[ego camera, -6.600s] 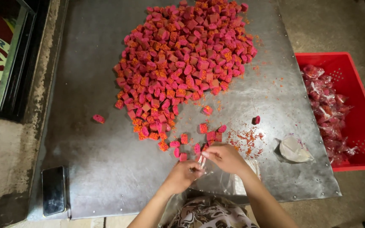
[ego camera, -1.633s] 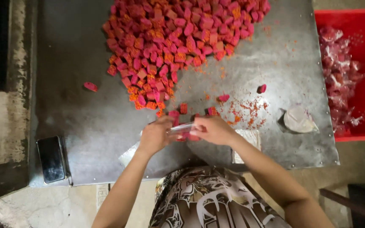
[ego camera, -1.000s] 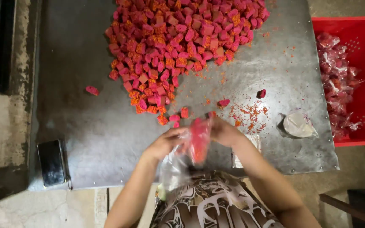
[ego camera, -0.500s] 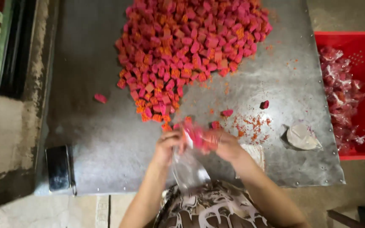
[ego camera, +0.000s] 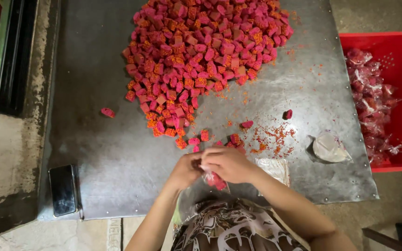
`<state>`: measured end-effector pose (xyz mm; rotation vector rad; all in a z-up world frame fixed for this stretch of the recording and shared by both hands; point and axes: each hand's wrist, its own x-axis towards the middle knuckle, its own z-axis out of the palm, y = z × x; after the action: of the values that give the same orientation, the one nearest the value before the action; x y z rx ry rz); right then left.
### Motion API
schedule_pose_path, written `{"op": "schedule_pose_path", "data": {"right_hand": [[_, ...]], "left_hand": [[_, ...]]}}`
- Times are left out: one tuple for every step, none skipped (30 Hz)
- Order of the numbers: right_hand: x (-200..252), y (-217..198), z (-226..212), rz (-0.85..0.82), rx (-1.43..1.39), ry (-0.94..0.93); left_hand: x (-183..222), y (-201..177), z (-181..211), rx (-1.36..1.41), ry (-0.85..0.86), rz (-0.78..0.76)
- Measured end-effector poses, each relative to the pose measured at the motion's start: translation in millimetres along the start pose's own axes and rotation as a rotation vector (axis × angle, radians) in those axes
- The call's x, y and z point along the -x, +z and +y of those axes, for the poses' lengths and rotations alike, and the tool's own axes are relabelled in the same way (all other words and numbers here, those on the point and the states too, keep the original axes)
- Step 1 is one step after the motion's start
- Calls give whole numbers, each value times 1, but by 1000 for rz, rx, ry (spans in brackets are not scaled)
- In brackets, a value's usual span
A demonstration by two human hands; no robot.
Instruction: The person packages food cubes by placing them into plastic bags by hand and wrapping them.
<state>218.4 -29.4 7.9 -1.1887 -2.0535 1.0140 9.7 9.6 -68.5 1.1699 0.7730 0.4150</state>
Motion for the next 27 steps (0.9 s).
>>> {"op": "schedule_pose_path", "data": {"right_hand": [[-7,13,8,73,119,-102],[-12,23,21,149,247,-210],[-8,35,34,179,241,-105],[0,50,44,212,236,1],[5,63,56,245,230,107],[8,74,69,303,135,153],[10,83,80,359,39,198],[16,92,85,406,-67,253],[24,99,87,402,-253,342],[26,100,88,410,-433,424],[28,99,88,414,-614,504],[33,99,84,420,-799,588],[35,97,80,423,-985,670],[36,94,76,421,-1170,749],[33,90,73,469,-765,590],[31,87,69,499,-363,431],[30,82,65,512,38,266],[30,76,59,475,71,240],[31,67,54,437,104,213],[26,54,53,402,144,174],[26,39,51,353,10,158],[33,26,47,300,-130,146],[39,18,43,246,-270,132],[42,15,41,266,-505,176],[45,14,40,284,-741,218],[49,17,40,297,-974,259],[51,25,42,374,-1126,390]], "left_hand": [[-1,4,1,-39,0,4],[-6,5,5,-82,10,6],[-4,7,9,-112,-11,76],[0,11,13,-141,-30,144],[2,13,18,-170,-48,212],[1,17,20,-405,-10,261],[-1,21,21,-639,27,310],[4,27,18,-869,47,357],[10,33,15,-868,150,386],[9,35,12,-872,268,410],[7,36,10,-874,386,433],[5,35,7,-843,364,446],[3,34,4,-812,342,458],[1,33,0,-778,320,472],[-4,30,-2,-772,358,459],[-9,28,-5,-764,391,445],[-11,28,-7,-754,424,431],[-9,29,-6,-678,381,333],[-6,31,-2,-601,336,236],[-9,31,7,-530,303,147],[-7,36,18,-464,235,137],[3,43,28,-397,157,128],[12,50,39,-331,79,118],[13,52,52,-408,221,147],[12,53,64,-483,364,175],[11,55,73,-554,510,205],[12,56,81,-652,584,218]]}}
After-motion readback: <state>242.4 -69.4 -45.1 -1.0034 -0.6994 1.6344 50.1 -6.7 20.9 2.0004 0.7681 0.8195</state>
